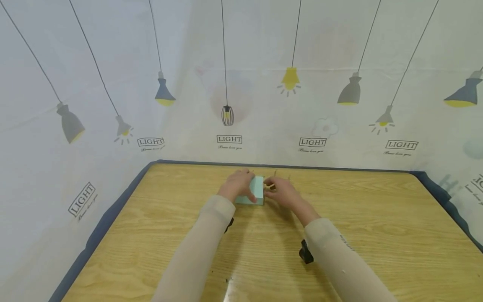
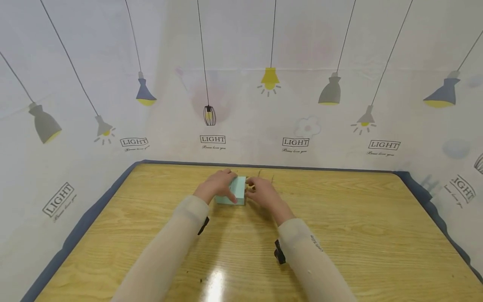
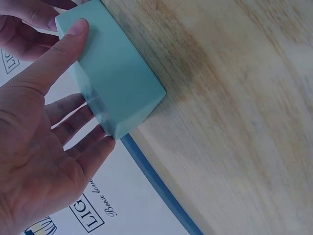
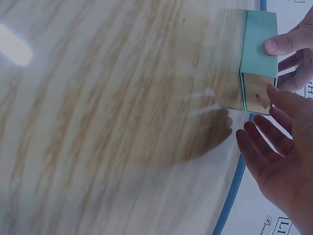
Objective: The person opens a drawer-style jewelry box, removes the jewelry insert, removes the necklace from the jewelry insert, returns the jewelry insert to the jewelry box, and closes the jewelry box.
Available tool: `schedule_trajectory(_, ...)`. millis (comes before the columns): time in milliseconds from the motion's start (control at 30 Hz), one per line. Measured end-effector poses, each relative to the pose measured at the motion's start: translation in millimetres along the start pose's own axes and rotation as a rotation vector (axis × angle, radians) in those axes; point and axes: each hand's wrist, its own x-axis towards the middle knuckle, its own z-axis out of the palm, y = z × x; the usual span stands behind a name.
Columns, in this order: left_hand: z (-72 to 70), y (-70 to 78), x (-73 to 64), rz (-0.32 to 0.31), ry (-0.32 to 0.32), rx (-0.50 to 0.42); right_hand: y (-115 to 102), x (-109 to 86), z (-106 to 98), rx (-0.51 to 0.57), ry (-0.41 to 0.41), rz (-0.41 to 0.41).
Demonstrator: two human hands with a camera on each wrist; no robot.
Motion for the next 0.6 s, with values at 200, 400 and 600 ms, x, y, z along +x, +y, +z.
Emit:
schedule_trajectory(200,0.7,-1.2,1.0,-0.009,-0.001,0.000,2.2,2.8,3.6,0.030,0.018,0.007)
schedule_trajectory(400,0.7,-1.1,2.5,-0.007,-0.006,0.009,2.0,3.1,6.3,0.108,0.025,0.052)
schedule_trajectory(600,0.2,-0.8,2.7,-0.011,-0.018,0.009,1.4,3.6,8.2,0.158,0.035,0.073)
